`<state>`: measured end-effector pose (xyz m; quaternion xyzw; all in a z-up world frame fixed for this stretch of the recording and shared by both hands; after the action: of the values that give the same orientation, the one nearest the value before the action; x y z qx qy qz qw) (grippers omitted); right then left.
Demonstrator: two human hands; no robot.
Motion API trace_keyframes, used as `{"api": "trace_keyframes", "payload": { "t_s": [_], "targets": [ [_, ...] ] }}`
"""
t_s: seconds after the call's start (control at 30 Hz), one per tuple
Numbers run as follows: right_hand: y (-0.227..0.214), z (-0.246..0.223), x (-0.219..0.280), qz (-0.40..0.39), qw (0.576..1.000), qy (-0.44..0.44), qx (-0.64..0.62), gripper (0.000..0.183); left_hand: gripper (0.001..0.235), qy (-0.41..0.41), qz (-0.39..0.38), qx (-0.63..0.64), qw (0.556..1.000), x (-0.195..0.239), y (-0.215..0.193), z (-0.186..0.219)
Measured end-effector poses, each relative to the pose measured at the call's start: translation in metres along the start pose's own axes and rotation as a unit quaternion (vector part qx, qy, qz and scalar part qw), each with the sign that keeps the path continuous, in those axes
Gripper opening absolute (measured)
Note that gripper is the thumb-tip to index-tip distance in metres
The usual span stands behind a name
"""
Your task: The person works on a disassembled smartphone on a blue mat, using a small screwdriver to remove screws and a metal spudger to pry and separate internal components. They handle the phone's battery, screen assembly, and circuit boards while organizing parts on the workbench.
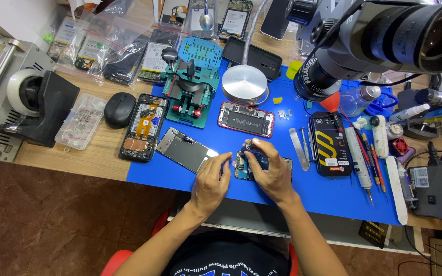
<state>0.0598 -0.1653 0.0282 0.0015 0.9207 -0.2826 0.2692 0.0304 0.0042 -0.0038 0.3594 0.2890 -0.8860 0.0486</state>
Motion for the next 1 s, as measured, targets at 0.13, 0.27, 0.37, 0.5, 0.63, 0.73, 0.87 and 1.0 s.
{"api": "trace_keyframes", "payload": {
  "t_s": [0.13,0.27,0.37,0.5,0.63,0.73,0.87,1.0],
  "targets": [
    [0.001,0.003,0.001,0.003,1.0,-0.005,0.001,0.045,0.027,0.004,-0.002,-0.006,1.0,0.0,0.0,0.001],
    [0.002,0.004,0.001,0.007,1.0,-0.014,0.012,0.044,0.027,0.008,-0.001,-0.011,1.0,-0.001,-0.001,0.001],
    [0.004,0.008,0.004,0.017,0.999,-0.028,0.024,0.046,0.027,0.022,-0.002,-0.032,0.999,0.0,-0.002,0.002],
    [-0.004,-0.028,-0.015,0.018,0.994,-0.098,0.051,0.043,0.022,0.033,-0.012,-0.053,0.998,0.005,0.002,0.0],
    [-0.006,-0.014,-0.01,0.03,0.992,-0.105,0.067,0.041,0.023,0.029,-0.007,-0.063,0.998,0.002,-0.001,0.004],
    [-0.006,-0.017,-0.012,0.009,0.993,-0.099,0.062,0.043,0.025,0.022,-0.004,-0.063,0.998,0.001,-0.003,0.005],
    [-0.006,-0.017,-0.012,0.004,0.994,-0.094,0.06,0.042,0.026,0.024,-0.001,-0.07,0.997,0.0,-0.004,0.005],
    [-0.006,-0.008,-0.009,0.003,0.994,-0.091,0.065,0.039,0.026,0.028,-0.001,-0.076,0.997,0.002,-0.003,0.004]
  ]
}}
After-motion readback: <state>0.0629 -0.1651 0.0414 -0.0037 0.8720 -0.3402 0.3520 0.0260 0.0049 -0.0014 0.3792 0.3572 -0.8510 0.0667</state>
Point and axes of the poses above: each hand's wrist, its own x-axis away from the middle knuckle, its own y-axis out of the palm, z = x × y, the point moved 4 cm from there along -x, towards the middle knuckle, and after that the axes turned 8 degrees about y, right-handed, at the moved point
